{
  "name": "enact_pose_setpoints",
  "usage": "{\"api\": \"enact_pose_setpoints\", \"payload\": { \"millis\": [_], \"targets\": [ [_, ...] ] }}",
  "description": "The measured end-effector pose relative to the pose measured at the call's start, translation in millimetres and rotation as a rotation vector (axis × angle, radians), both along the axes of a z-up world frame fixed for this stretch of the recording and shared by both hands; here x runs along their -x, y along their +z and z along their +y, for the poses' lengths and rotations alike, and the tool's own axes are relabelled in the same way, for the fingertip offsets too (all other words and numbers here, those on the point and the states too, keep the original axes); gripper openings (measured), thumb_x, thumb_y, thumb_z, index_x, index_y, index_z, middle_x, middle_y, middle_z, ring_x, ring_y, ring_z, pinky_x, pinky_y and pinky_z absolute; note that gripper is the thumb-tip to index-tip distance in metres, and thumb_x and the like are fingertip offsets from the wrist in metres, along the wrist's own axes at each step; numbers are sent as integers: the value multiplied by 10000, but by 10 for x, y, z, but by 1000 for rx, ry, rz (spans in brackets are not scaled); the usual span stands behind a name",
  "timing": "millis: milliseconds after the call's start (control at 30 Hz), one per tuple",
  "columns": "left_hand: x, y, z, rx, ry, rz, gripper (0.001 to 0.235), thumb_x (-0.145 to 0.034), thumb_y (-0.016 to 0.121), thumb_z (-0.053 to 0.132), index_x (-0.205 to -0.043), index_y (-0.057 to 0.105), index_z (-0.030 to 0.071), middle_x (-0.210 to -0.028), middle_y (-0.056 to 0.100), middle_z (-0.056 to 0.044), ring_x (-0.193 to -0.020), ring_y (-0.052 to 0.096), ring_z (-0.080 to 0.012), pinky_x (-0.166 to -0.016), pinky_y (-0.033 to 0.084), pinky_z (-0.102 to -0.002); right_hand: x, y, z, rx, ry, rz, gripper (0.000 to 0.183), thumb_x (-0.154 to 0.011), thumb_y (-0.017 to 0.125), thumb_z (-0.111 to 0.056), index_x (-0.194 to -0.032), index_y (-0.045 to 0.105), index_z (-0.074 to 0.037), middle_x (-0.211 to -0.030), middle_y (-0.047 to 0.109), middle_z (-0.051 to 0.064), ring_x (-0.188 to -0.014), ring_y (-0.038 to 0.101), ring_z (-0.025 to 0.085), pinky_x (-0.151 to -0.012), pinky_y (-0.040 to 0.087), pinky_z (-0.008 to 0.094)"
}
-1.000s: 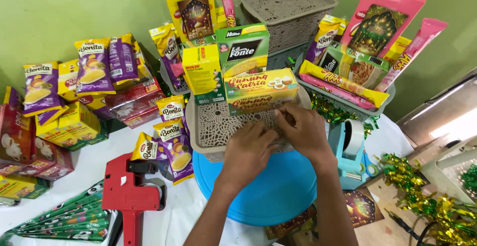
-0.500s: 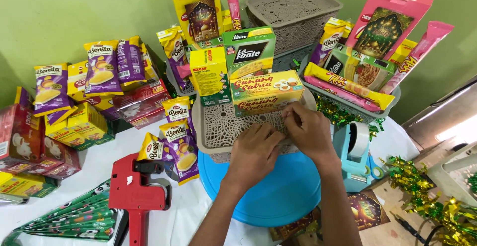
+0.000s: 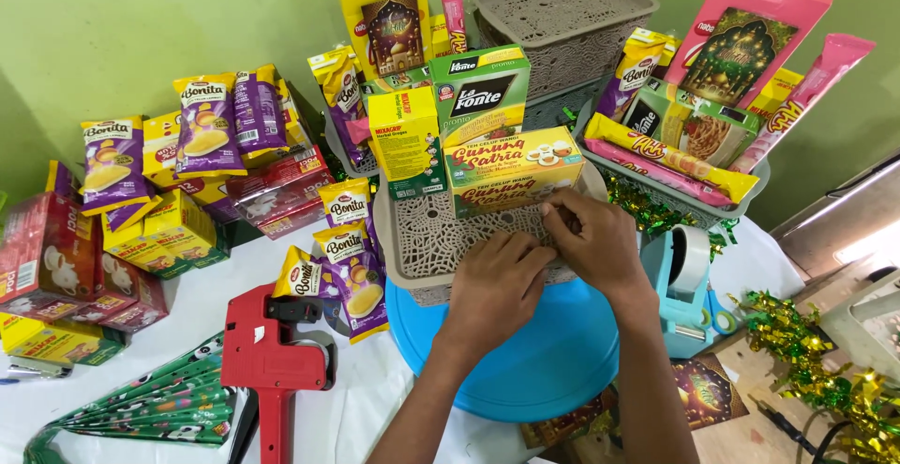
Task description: Assembling a gift hamper by arranging various snack boxes and packages into a basket
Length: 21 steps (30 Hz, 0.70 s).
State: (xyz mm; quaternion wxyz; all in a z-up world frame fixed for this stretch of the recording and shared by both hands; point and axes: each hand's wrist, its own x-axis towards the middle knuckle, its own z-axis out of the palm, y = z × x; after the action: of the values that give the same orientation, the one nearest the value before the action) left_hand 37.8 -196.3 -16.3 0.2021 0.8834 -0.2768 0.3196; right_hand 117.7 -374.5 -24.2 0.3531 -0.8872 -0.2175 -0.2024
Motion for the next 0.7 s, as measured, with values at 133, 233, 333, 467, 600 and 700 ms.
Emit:
{"api": "enact_pose_setpoints", "payload": {
  "millis": [133,233,333,467,600,700],
  "targets": [
    [-6,31,14,-18,2,-1,114,-1021,637,125,-1097,722,127,-994,647,-60,-971,697,-236,-828,612,-373,37,74,23,-1,7,-10,218,-1120,635,-303,-1048,782,-159,-603,643,127,-532,660,320,-524,532,446],
    [-4,5,4,-4,-3,-6,116,-1037,616,123,-1074,726,122,-983,649,-60,-962,701,-239,-817,612,-373,34,26,-2,-21,15,-7,217,-1124,638,-341,-1091,796,-195,-659,675,103,-575,684,304,-551,557,439],
    [-3,5,8,14,-19,8,103,-1026,632,136,-1062,726,113,-984,653,-60,-967,701,-237,-832,614,-367,-2,-17,-25,-3,10,-32,202,-1113,657,-339,-1127,805,-201,-705,693,120,-614,699,338,-576,575,468],
    [-1,-2,6,16,-25,53,155,-1046,624,207,-1123,723,117,-1008,661,-68,-1010,704,-250,-874,611,-384,12,16,-16,-34,24,-37,159,-1083,681,-287,-1077,814,-199,-720,700,118,-646,707,351,-593,579,472],
    [58,157,39,46,-94,141,217,-1037,629,191,-1230,679,105,-1078,665,-107,-1063,707,-309,-909,614,-470,-33,-78,-36,-167,79,2,159,-1012,626,-71,-958,771,-109,-659,646,165,-577,662,398,-562,547,474],
    [74,128,87,350,-257,246,191,-1049,559,54,-1194,662,123,-1119,643,-104,-1137,682,-365,-964,595,-542,-69,-152,-226,-468,109,51,282,-1051,498,-79,-892,718,-159,-621,531,58,-559,483,151,-606,479,369]
  ]
}}
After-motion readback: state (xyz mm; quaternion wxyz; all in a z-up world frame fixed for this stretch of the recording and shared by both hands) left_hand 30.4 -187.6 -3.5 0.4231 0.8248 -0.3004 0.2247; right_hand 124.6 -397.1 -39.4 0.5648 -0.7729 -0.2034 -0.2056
